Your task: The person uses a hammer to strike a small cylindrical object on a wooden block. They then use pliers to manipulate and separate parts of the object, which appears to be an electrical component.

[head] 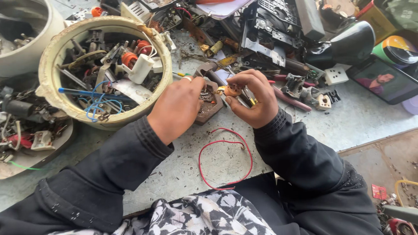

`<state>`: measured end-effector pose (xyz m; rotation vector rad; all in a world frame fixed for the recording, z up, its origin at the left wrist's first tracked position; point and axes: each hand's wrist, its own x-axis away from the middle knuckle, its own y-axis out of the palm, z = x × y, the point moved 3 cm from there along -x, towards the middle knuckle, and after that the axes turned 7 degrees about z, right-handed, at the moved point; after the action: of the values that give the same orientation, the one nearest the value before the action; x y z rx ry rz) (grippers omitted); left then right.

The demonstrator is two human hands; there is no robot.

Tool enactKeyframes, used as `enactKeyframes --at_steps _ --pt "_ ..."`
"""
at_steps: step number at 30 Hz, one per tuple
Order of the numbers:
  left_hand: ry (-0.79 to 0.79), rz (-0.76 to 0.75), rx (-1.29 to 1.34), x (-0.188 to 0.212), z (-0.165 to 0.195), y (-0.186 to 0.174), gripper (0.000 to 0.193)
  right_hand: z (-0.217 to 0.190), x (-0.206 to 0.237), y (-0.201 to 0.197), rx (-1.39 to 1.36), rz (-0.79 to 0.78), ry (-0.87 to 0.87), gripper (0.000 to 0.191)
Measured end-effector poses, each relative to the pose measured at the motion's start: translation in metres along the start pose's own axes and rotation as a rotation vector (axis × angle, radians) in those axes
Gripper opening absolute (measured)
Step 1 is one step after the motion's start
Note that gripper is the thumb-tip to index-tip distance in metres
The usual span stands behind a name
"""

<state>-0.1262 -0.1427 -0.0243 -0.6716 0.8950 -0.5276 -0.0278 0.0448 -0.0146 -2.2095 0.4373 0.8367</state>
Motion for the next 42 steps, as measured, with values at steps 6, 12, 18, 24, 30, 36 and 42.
enactKeyframes --at_steps 6,12,18,24,30,36,42 --pt "0.149 0.078 0.084 0.007 0.012 -0.019 0.037 -0.001 -0.004 0.004 0.012 -0.028 -0.009 0.038" --pt "0.06 -0.061 0.03 0.003 0.021 -0.01 0.039 -0.003 -0.001 0.002 0.013 -0.009 -0.053 0.041" --pt "0.082 -0.111 -0.114 0.008 0.026 -0.01 0.032 -0.007 0.008 -0.003 -0.029 0.069 -0.047 0.049" --pt "0.0 -0.136 -0.059 0.012 0.014 -0.008 0.003 -0.006 0.005 0.003 -0.083 0.087 -0.021 0.054" --pt "0.106 -0.013 -0.159 0.011 0.019 -0.013 0.01 -0.008 0.006 0.012 -0.007 0.022 -0.092 0.055" --pt "0.083 0.11 -0.135 0.006 0.029 -0.051 0.012 -0.004 0.003 0.029 -0.096 -0.078 0.022 0.048" --pt "0.099 0.24 0.15 -0.003 0.032 -0.073 0.023 -0.009 0.002 0.039 0.069 -0.19 -0.148 0.048"
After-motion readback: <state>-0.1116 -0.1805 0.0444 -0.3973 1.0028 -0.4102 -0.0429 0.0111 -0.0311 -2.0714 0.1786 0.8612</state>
